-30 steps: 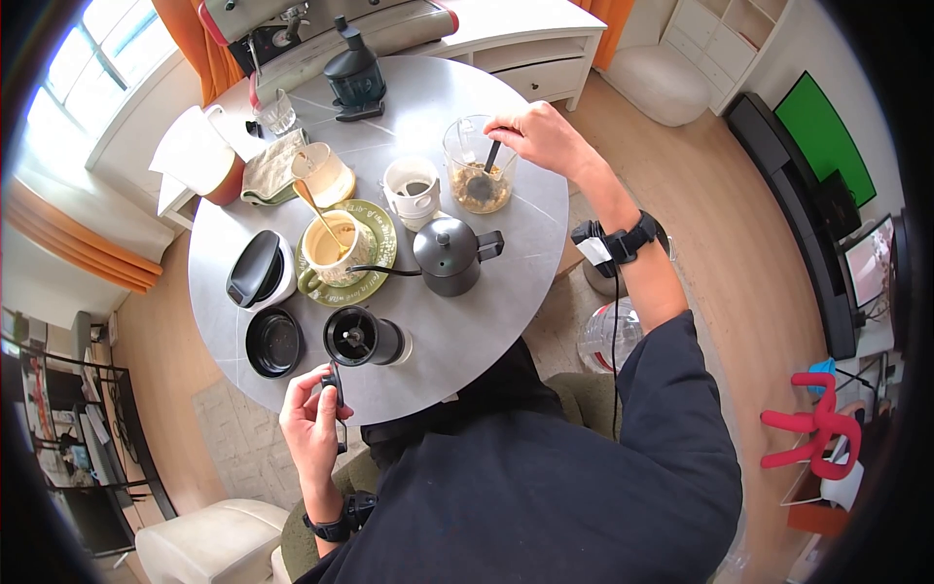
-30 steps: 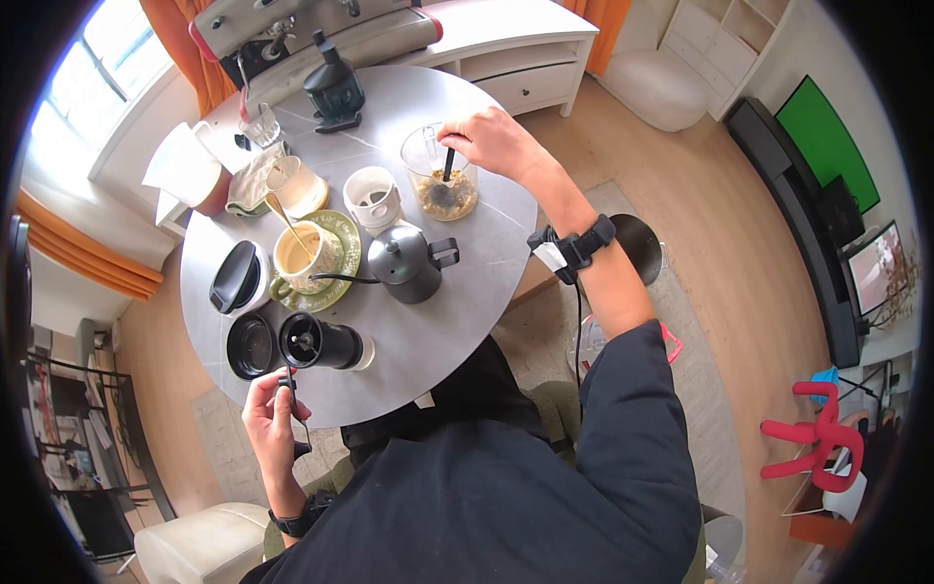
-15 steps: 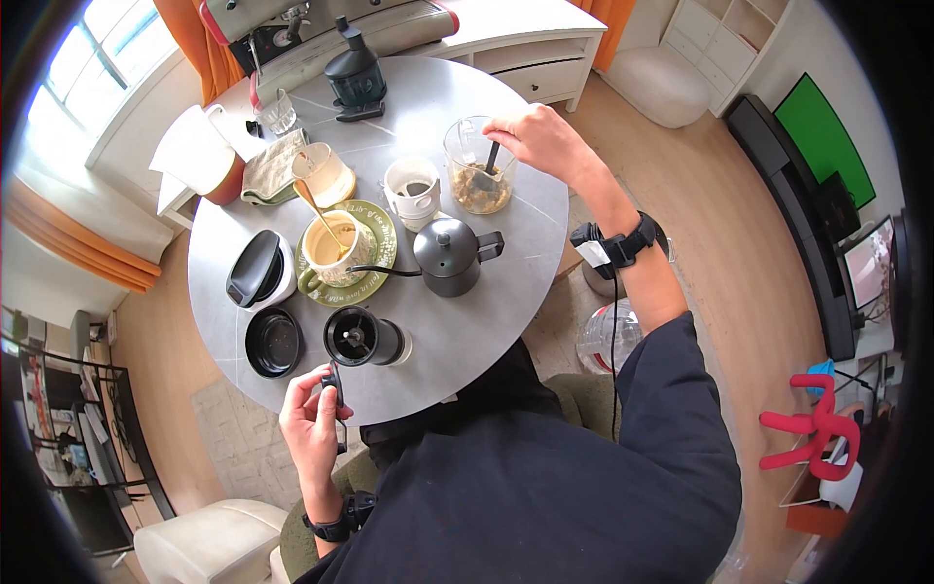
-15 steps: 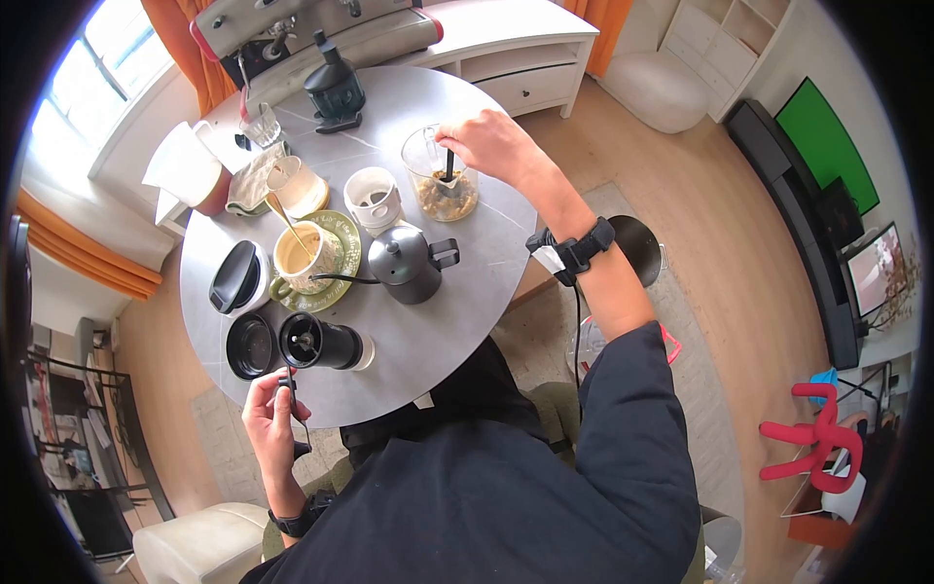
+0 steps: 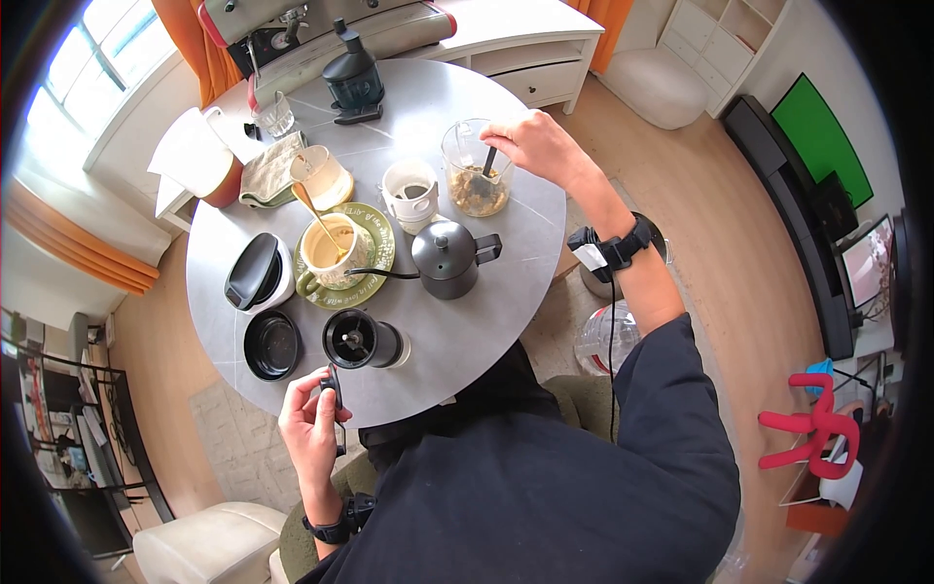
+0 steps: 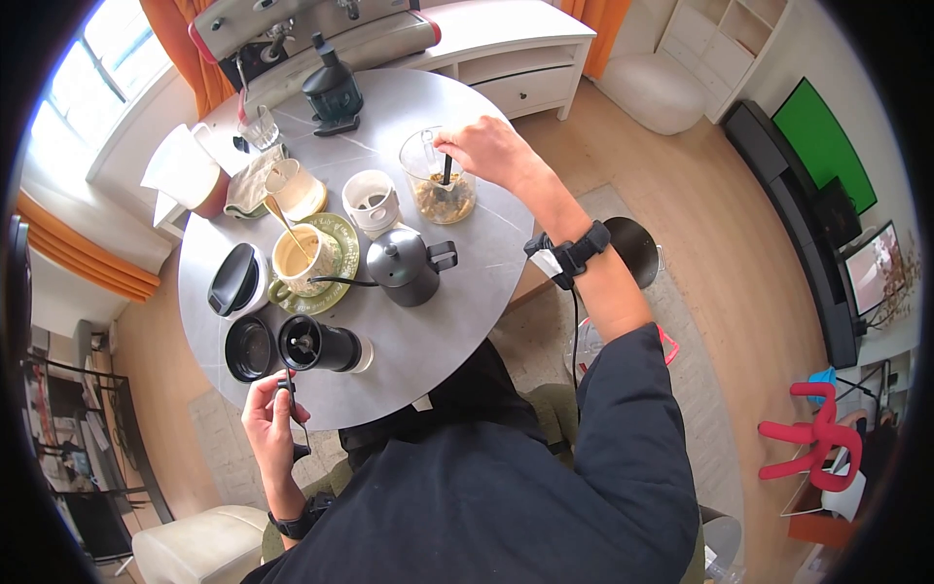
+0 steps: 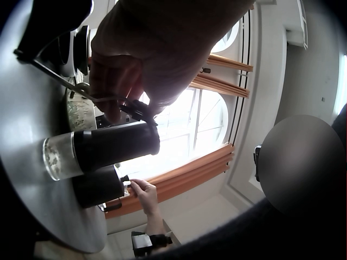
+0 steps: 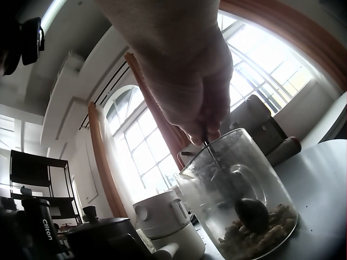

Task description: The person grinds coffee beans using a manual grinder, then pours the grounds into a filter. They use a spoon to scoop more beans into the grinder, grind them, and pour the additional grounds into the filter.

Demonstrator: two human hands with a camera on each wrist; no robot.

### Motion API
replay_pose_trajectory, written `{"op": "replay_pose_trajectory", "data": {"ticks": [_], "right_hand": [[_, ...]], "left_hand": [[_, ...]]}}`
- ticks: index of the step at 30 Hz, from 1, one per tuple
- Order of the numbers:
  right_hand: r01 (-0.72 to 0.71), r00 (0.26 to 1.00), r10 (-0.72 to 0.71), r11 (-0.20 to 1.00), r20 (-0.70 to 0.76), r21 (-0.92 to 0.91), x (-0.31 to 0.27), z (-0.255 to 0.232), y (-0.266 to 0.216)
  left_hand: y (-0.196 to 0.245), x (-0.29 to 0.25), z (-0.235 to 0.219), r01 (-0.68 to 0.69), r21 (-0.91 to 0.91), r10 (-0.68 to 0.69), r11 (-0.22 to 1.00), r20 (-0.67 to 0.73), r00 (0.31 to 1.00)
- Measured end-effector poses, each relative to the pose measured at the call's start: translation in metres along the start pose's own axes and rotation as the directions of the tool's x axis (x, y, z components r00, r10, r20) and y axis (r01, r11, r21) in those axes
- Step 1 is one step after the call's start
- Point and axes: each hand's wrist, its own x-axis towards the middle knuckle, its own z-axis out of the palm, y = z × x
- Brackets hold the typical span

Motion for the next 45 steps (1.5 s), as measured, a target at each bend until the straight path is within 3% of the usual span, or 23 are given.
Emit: {"op": "replay_pose_trajectory", "data": {"ticks": [2,11,14,23,27,31,34,36,39,45], "right_hand": [[0.007,1.000,-0.005,0.997,-0.018,0.072,0.000,0.001,0.003],[-0.337,0.937,0.294,0.903,0.187,0.268,0.001,-0.011,0.009],[-0.358,0.933,0.336,0.853,0.125,0.380,-0.001,-0.003,0.017],[-0.397,0.906,0.420,0.796,0.055,0.457,-0.005,-0.007,0.021],[-0.507,0.825,0.563,0.700,0.048,0.502,-0.009,-0.008,0.029],[-0.464,0.777,0.628,0.610,-0.034,0.643,-0.010,-0.017,0.040],[-0.427,0.756,0.644,0.623,-0.119,0.656,-0.007,-0.041,0.024],[-0.403,0.782,0.612,0.641,-0.117,0.654,-0.002,-0.058,-0.002],[-0.325,0.850,0.522,0.628,-0.074,0.707,0.001,-0.067,-0.044],[-0.228,0.929,0.369,0.595,-0.010,0.770,0.003,-0.063,-0.130]], "left_hand": [[0.000,0.000,0.000,0.000,0.004,0.000,1.000,-0.002,1.000],[-0.003,0.000,0.001,-0.026,0.027,0.026,0.999,-0.012,1.000],[-0.002,-0.001,0.001,-0.021,0.036,0.021,0.999,-0.007,1.000],[-0.002,0.000,0.002,-0.021,0.049,0.021,0.999,-0.003,1.000],[-0.002,0.000,0.005,-0.022,0.038,0.023,0.999,-0.008,1.000],[-0.001,0.000,0.002,0.006,0.021,-0.006,1.000,-0.007,1.000],[0.005,0.001,0.006,0.011,0.042,-0.010,0.999,-0.039,0.999],[0.010,0.001,0.006,0.062,0.077,-0.060,0.995,-0.026,0.998],[0.010,0.003,0.009,-0.026,0.008,0.027,1.000,-0.045,0.999],[0.008,0.000,0.004,-0.021,0.008,0.021,1.000,-0.044,0.999]]}}
